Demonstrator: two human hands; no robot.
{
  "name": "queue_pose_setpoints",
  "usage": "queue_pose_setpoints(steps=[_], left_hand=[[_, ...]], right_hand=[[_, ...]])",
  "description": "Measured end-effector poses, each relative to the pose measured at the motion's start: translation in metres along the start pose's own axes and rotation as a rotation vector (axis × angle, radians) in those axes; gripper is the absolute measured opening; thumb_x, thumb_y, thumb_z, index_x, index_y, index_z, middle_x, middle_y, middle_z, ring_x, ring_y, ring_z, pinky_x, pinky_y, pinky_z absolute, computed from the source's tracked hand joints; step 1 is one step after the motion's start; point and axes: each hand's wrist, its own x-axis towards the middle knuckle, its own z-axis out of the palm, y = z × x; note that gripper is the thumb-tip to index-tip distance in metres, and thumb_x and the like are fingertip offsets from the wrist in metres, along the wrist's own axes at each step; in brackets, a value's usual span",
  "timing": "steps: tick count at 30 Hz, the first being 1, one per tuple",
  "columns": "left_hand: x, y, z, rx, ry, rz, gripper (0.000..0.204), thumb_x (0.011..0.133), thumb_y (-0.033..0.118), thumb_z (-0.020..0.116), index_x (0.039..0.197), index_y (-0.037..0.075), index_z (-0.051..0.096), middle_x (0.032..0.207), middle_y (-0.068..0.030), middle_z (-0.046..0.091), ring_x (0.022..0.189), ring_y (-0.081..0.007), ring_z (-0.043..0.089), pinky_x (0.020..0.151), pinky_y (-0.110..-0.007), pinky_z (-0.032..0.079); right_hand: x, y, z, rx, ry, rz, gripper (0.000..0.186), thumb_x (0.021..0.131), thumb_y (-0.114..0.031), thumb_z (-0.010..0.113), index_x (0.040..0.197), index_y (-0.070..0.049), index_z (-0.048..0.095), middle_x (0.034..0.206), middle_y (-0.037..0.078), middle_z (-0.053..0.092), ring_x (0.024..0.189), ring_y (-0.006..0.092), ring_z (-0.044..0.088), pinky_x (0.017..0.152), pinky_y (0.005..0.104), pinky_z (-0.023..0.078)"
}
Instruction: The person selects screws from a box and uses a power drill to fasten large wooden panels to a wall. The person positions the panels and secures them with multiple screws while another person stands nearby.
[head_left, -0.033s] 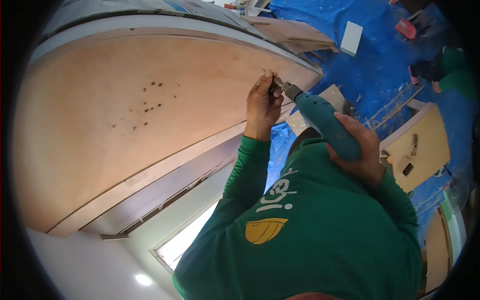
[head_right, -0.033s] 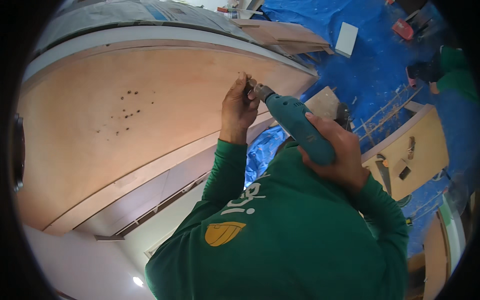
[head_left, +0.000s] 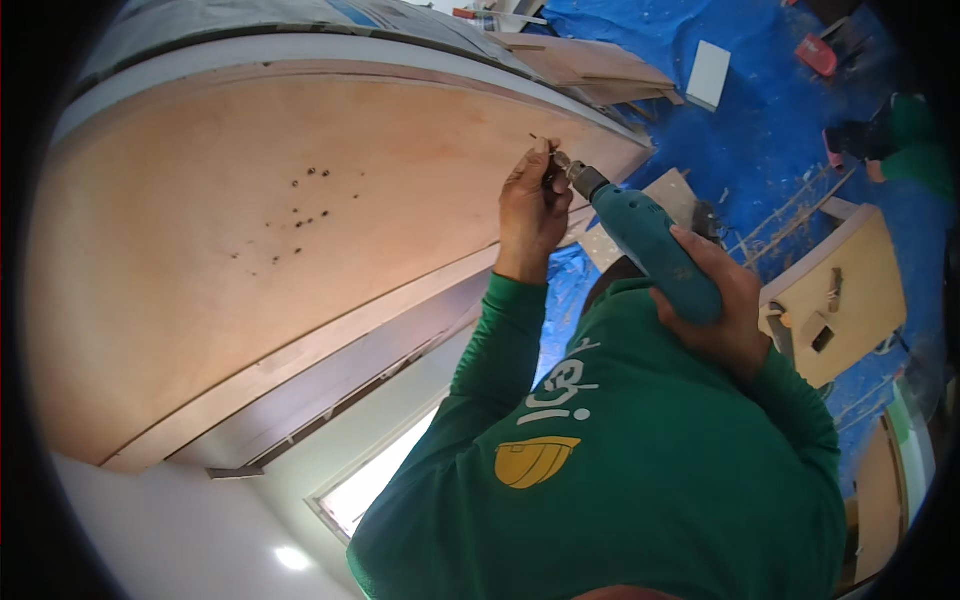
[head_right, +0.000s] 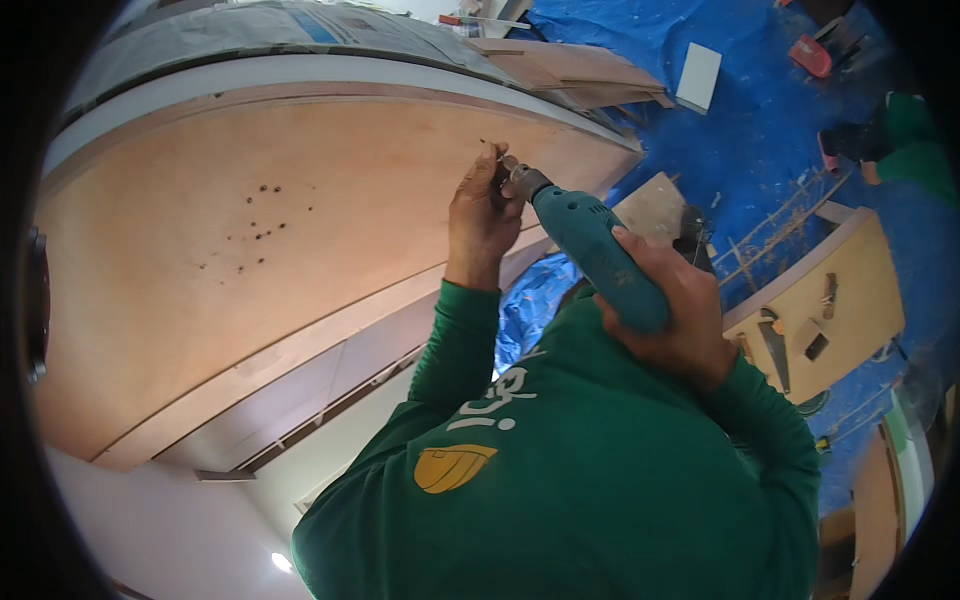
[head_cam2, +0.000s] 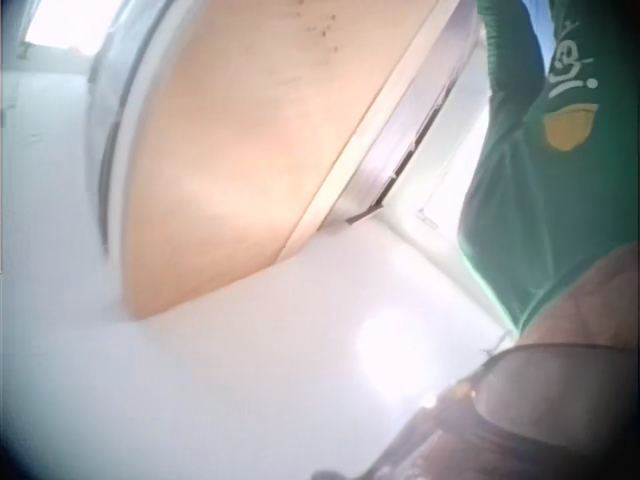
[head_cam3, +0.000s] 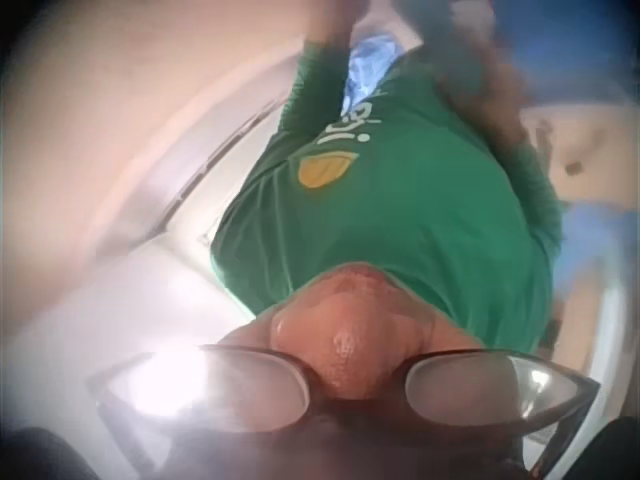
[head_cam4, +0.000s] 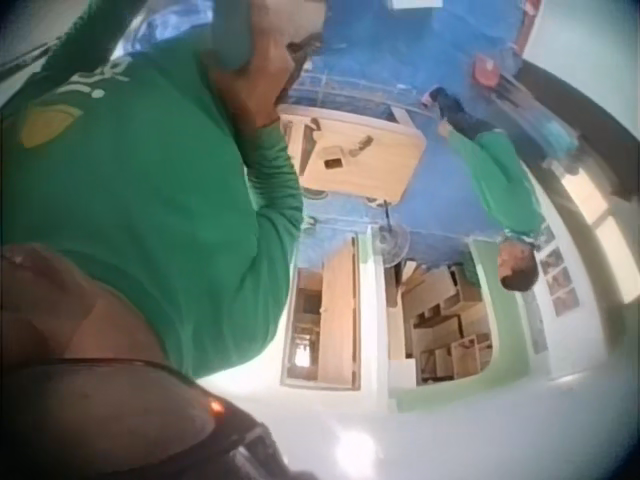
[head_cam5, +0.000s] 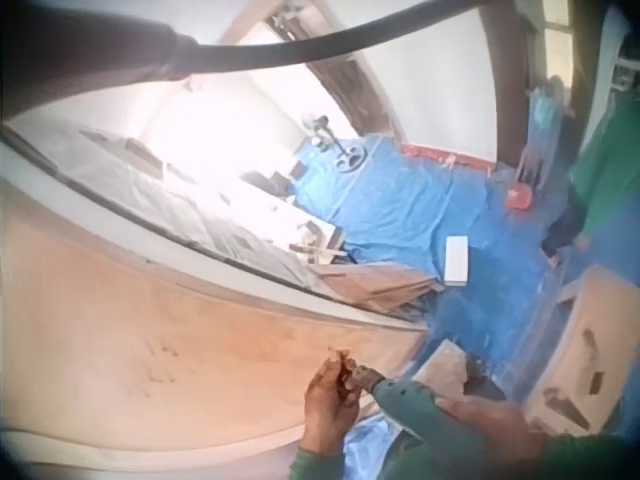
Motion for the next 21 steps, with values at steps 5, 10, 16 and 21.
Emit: queue_pose_setpoints(steps=[5,10,16,21], left_hand=[[0.008,0.005,-0.003,-0.061,0.046,0.103,0.030,0.113,0.036,0.058,0.118,0.008,0.067,0.095,-0.0033,0.068,0.076,-0.0145,0.065,0.069,-0.034,0.057],[0.004,0.027,0.018,-0.059,0.035,0.111,0.030,0.112,0.034,0.061,0.111,0.006,0.070,0.085,-0.0023,0.066,0.070,-0.0108,0.058,0.064,-0.026,0.049],[0.011,0.039,0.001,-0.075,-0.027,0.057,0.029,0.114,0.038,0.056,0.113,0.011,0.066,0.097,-0.0032,0.066,0.080,-0.0156,0.067,0.071,-0.035,0.059],[0.018,0.046,-0.007,-0.128,-0.083,-0.006,0.027,0.114,0.036,0.057,0.113,0.011,0.066,0.098,-0.0036,0.066,0.081,-0.0169,0.068,0.073,-0.036,0.060]], right_hand=[[0.011,-0.019,0.018,0.081,0.070,-0.037,0.073,0.078,-0.011,0.089,0.145,-0.004,0.062,0.123,0.025,0.072,0.103,0.0407,0.077,0.087,0.0452,0.064],[0.015,-0.034,0.033,0.103,0.115,-0.020,0.075,0.076,-0.009,0.090,0.145,-0.003,0.061,0.121,0.026,0.072,0.102,0.0414,0.077,0.086,0.0446,0.064],[0.013,-0.043,0.049,0.095,0.163,-0.035,0.076,0.076,-0.009,0.090,0.146,-0.003,0.060,0.119,0.025,0.072,0.099,0.0412,0.077,0.083,0.0443,0.064],[0.015,-0.049,0.056,0.073,0.159,-0.004,0.077,0.076,-0.010,0.089,0.147,-0.004,0.060,0.117,0.025,0.072,0.098,0.0408,0.077,0.082,0.0437,0.064]])
